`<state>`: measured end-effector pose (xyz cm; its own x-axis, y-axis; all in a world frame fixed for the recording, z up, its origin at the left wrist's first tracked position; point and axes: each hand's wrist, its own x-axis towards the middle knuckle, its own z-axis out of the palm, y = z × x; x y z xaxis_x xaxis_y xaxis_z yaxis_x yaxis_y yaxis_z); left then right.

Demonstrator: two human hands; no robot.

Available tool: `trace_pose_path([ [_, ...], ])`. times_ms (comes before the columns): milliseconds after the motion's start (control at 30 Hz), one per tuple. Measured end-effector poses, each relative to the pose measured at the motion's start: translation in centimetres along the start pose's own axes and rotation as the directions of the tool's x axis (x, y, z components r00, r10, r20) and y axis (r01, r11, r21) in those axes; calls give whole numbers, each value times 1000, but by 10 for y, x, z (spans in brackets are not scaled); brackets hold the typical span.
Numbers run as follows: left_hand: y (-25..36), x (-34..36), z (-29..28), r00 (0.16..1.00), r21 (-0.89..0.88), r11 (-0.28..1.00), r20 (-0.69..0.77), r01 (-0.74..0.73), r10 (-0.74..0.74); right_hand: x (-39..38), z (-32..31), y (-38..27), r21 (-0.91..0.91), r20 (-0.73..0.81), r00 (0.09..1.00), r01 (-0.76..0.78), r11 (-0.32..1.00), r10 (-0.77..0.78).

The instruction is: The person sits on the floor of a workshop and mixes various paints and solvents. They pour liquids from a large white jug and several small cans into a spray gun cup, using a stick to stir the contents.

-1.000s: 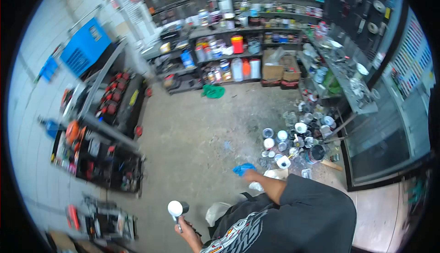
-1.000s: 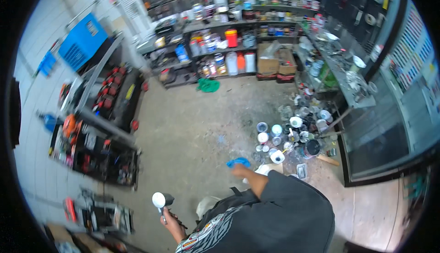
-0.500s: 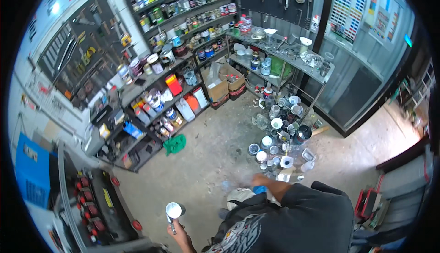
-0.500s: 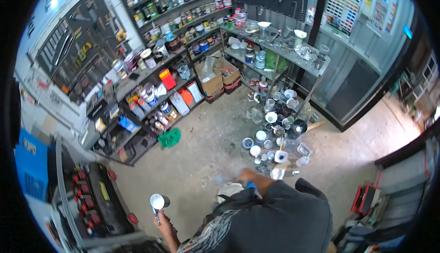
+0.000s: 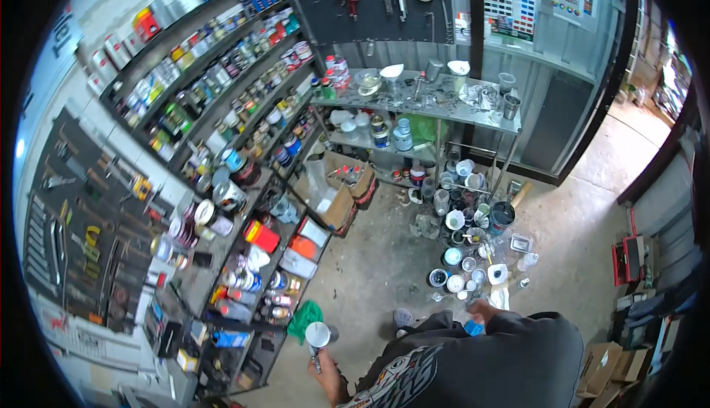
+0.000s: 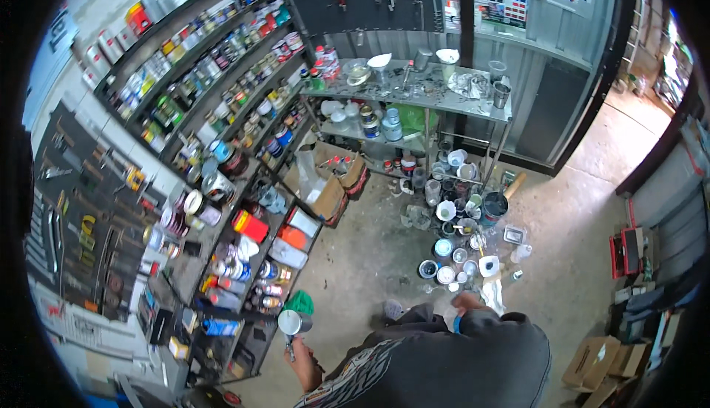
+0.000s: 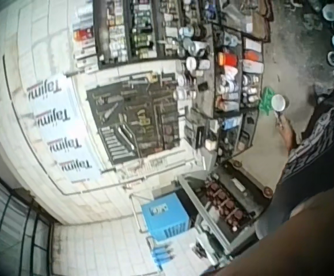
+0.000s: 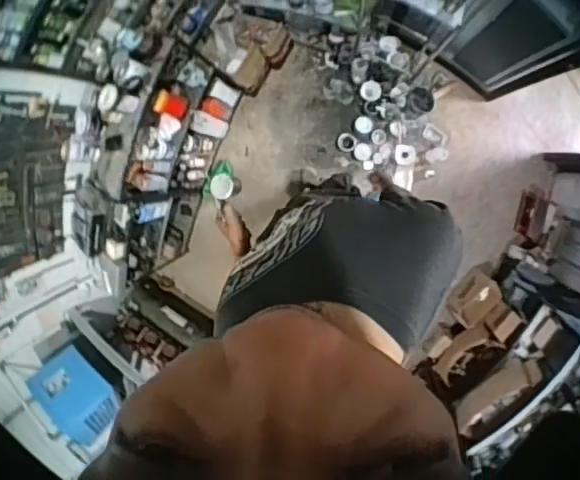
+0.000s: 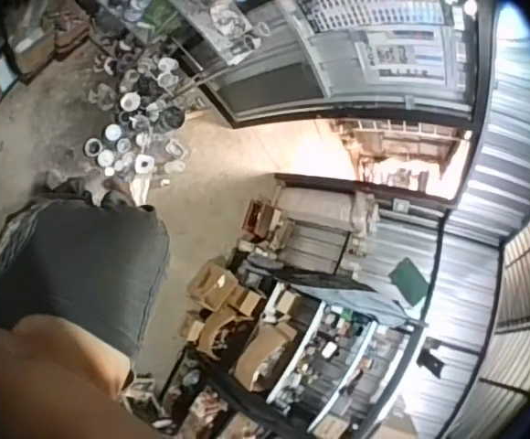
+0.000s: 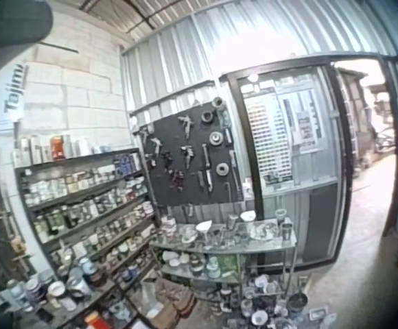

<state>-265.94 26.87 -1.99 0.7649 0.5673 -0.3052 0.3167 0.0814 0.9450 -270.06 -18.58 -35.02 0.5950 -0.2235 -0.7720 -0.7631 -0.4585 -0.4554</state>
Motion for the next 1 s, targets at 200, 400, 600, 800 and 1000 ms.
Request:
trace_pose_path([
  [200, 45, 116, 120, 933, -7, 1000, 358, -23, 24, 38, 0, -204, -307, -52, 909, 380, 872, -414],
  [400, 84, 226, 255, 733, -46, 998, 677, -52, 69, 74, -58, -337, 153, -355, 850, 464, 873, -390],
  [600, 120, 326, 401, 617, 17, 984, 777, 175, -123, 171, -191, -497, 215, -688, 639, 632, 744, -345],
  [800, 172, 414, 523, 524, 148, 918, 783, 368, -337, 272, -352, -654, 84, -792, 535, 571, 817, -293],
  [1000, 194, 466, 621, 473, 94, 955, 852, 282, -223, 373, -435, -713, 10, -963, 184, 753, 658, -196],
])
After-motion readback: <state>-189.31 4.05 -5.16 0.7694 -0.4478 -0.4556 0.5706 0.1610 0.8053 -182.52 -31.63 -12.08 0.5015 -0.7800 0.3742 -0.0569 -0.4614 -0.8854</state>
